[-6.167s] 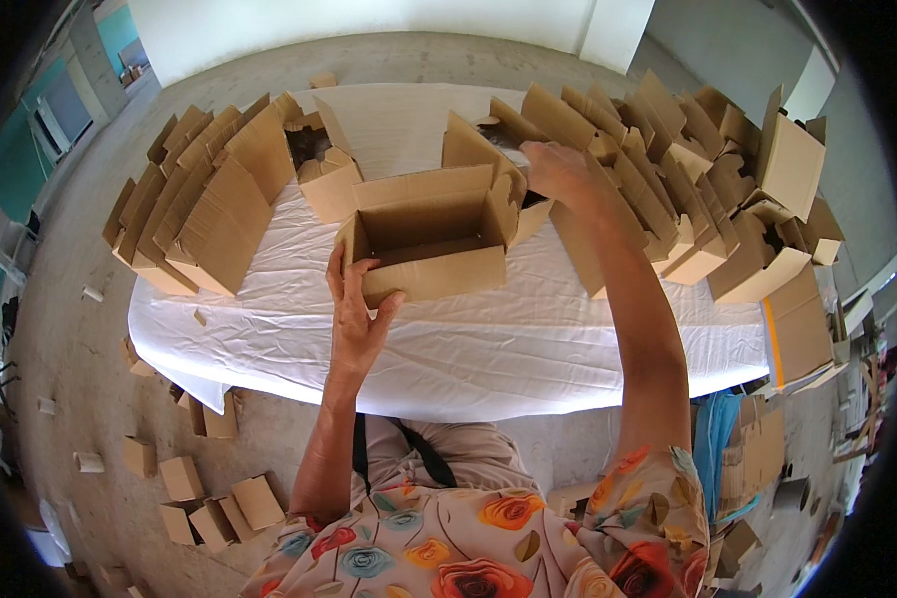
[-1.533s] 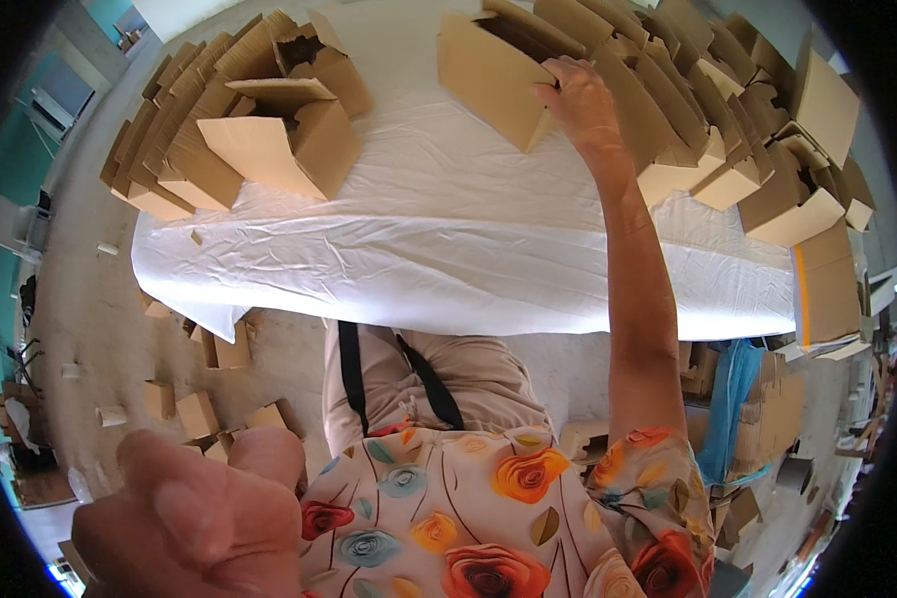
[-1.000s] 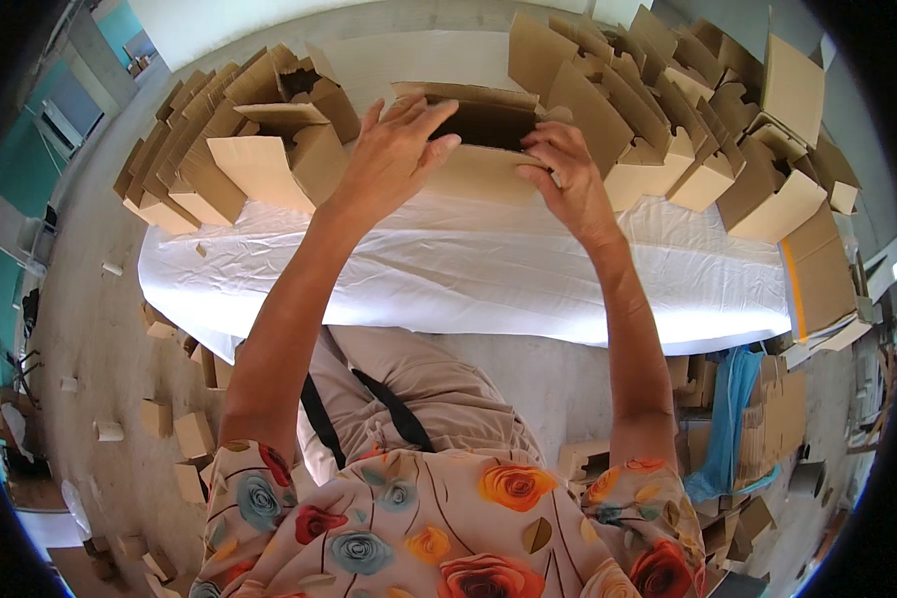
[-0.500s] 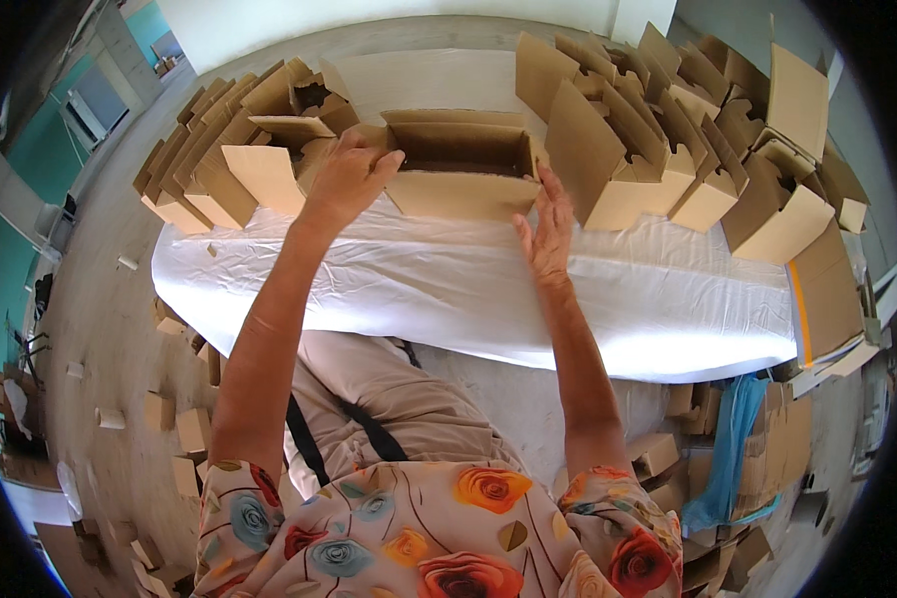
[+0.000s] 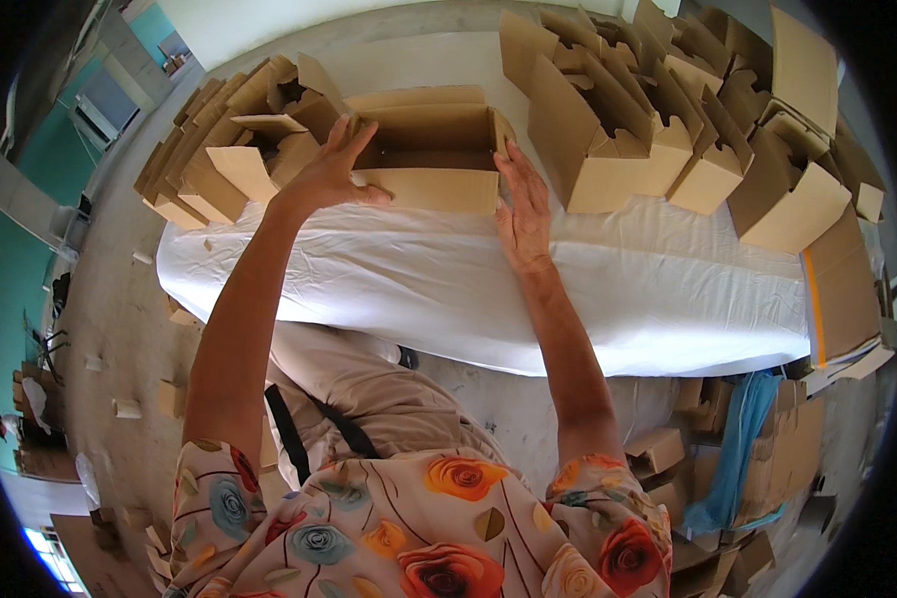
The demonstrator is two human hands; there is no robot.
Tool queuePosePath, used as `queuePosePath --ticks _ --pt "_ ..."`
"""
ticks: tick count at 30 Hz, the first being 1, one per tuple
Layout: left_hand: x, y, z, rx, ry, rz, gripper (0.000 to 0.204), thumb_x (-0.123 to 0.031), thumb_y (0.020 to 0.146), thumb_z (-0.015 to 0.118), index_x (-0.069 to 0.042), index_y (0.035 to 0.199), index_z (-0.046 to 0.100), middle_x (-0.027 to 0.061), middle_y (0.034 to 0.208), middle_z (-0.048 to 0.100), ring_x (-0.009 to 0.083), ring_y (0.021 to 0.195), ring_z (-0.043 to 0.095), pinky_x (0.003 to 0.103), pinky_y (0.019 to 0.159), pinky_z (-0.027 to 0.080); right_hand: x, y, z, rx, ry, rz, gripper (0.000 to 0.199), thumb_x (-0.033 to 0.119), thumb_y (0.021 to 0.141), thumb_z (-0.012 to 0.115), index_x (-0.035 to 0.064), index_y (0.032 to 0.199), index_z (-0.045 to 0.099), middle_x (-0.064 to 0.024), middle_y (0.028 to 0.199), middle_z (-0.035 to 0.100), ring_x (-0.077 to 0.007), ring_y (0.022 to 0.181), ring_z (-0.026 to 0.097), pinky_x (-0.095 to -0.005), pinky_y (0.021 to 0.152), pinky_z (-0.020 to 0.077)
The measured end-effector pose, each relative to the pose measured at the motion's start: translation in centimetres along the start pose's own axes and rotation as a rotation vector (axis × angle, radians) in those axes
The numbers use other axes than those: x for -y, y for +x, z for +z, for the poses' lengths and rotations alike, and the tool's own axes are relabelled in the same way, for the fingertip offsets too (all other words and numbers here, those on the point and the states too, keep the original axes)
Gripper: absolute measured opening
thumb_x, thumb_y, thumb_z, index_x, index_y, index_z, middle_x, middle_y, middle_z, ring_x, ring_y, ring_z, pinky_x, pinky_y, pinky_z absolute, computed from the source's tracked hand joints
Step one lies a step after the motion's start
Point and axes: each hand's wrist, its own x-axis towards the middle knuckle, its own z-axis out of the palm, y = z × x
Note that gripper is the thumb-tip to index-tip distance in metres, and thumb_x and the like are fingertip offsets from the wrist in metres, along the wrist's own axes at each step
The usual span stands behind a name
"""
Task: The person places cylindrical bottles wrapped in protective material into cardboard boxes by hand and then folds the box flaps to close them.
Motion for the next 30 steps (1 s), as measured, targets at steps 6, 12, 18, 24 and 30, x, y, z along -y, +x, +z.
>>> queuePosePath --ticks 6,12,18,24,30 --pt "0.0 1.3 0.2 -0.014 0.042 -0.117 0.131 -0.064 0.052 0.078 -0.01 0.149 0.01 0.0213 0.154 0.009 0.0343 0.139 0.024 0.046 0.106 0.032 -0.3 0.0 0.2 0.018 0.021 0.075 0.051 0.042 0.099 0.032 0.0061 0.131 0.049 -0.015 0.139 0.045 -0.0331 0.127 0.042 -0.0399 0.106 0.0315" --pt "0.0 2.5 1.1 -0.095 -0.006 -0.093 0.132 -0.066 0.049 0.079 -0.003 0.147 0.016 0.0311 0.146 0.022 0.041 0.133 0.033 0.047 0.101 0.038 0.7 0.6 -0.5 -0.057 0.036 0.157 0.044 0.034 0.099 0.038 0.0037 0.127 0.052 -0.0154 0.134 0.049 -0.0331 0.127 0.043 -0.0396 0.106 0.0324" --pt "0.5 1.5 2.9 -0.239 -0.11 -0.098 0.129 -0.06 0.051 0.081 0.0 0.145 0.018 0.0351 0.144 0.022 0.0454 0.129 0.037 0.048 0.097 0.041 2.9 8.9 -7.8 -0.207 -0.287 0.034 0.023 0.009 0.093 0.049 0.0033 0.112 0.062 -0.0147 0.12 0.059 -0.0306 0.111 0.057 -0.0363 0.088 0.048" --pt "0.5 1.4 3.8 -0.378 -0.159 -0.046 0.13 -0.059 0.049 0.082 0.001 0.144 0.017 0.0332 0.143 0.022 0.045 0.124 0.042 0.049 0.093 0.044 -8.6 18.0 -10.7 0.657 -0.4 0.512 0.025 0.012 0.089 0.054 0.0 0.11 0.062 -0.0095 0.095 0.067 -0.018 0.085 0.063 -0.0288 0.075 0.0496" --pt "0.0 0.6 4.0 -0.436 -0.127 -0.039 0.129 -0.055 0.048 0.084 -0.001 0.144 0.018 0.0303 0.143 0.023 0.0459 0.115 0.05 0.048 0.088 0.048 -11.9 15.9 -6.4 0.302 0.392 1.271 0.033 0.015 0.085 0.055 0.0032 0.116 0.059 -0.0092 0.103 0.064 -0.0166 0.089 0.06 -0.0288 0.073 0.0485"
